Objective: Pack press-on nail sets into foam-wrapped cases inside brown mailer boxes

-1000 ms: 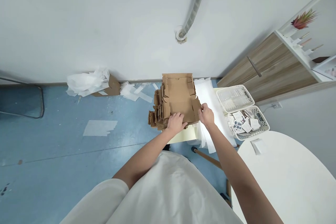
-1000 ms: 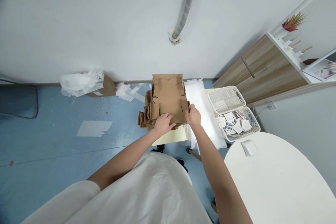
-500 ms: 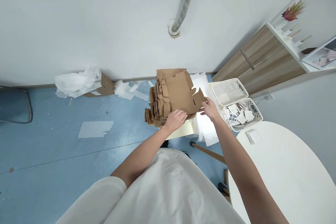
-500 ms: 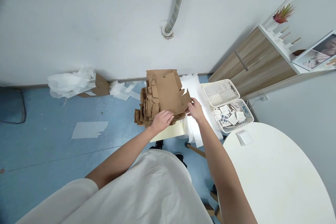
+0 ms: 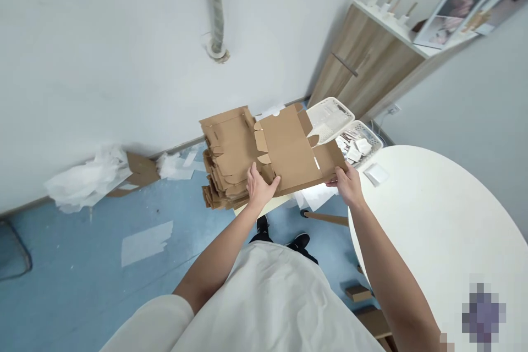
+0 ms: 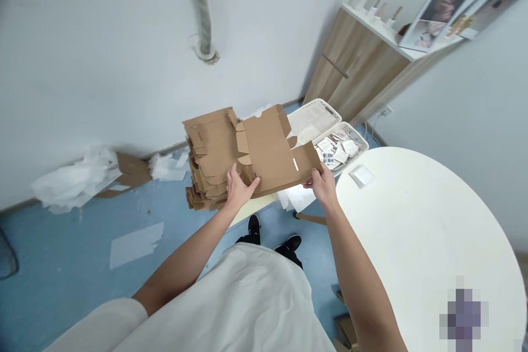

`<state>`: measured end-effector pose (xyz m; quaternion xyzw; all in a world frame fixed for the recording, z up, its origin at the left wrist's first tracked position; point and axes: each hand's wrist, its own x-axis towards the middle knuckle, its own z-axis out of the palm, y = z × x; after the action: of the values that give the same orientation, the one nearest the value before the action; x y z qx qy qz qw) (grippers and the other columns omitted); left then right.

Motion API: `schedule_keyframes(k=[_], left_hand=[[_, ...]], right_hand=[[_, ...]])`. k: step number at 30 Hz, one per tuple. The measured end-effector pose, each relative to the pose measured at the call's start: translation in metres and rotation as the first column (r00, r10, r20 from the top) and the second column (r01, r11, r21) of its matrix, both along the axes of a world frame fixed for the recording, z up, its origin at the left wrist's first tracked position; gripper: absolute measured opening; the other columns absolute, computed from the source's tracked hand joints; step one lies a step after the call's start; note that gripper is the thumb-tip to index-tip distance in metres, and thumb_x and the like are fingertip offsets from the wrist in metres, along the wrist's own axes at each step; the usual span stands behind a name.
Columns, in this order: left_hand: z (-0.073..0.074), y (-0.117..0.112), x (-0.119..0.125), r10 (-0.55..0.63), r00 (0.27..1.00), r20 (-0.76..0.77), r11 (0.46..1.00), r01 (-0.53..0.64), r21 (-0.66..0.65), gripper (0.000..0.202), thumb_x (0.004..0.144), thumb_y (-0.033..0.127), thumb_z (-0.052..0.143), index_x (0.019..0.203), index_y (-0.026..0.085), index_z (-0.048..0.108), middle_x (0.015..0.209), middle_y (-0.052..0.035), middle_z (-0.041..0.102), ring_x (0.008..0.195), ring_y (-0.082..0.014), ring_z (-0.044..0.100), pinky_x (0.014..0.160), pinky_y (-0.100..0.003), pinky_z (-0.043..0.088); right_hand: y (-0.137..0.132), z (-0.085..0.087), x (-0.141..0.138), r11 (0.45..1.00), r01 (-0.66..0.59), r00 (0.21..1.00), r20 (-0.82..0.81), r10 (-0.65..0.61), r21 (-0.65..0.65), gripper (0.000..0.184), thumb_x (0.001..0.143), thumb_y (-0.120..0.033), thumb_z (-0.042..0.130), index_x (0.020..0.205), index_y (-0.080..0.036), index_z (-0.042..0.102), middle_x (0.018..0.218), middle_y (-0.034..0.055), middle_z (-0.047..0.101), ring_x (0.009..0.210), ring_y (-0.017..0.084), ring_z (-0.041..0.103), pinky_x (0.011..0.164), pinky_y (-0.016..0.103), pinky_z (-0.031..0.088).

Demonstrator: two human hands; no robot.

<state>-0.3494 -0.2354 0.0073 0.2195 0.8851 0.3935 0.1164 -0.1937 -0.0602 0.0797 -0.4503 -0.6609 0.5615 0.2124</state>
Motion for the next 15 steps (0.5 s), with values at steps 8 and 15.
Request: schedule_keyframes(k=[8,15], left_hand=[[0.001,0.081,0.077,-0.446,0.872,0.201,0.871,0.372,0.320,0.038,0.074,0.017,0.047,0.112,0.019,0.048,0.102,-0.0064,0.058,0.073,-0.0125,0.058,0.069,-0.026,0.047],[-0.003,0.154,0.185,-0.707,0.678,0.199,0.704,0.650,0.288,0.030,0.072,0.022,0.050,0.100,0.016,0.059,0.087,-0.0038,0.062,0.071,-0.0130,0.057,0.064,-0.024,0.046]], right_hand=[[0.012,-0.015,0.161,0.901,0.434,0.898,-0.091,-0.430,0.031,0.019,0.072,-0.035,0.044,0.077,-0.018,0.050,0.065,-0.0015,0.051,0.054,0.011,0.051,0.045,0.023,0.046],[-0.001,-0.051,0.319,0.739,0.643,0.735,0.110,-0.669,0.201,0.032,0.077,-0.045,0.034,0.072,-0.018,0.051,0.069,0.0019,0.053,0.064,0.015,0.048,0.053,0.026,0.041]])
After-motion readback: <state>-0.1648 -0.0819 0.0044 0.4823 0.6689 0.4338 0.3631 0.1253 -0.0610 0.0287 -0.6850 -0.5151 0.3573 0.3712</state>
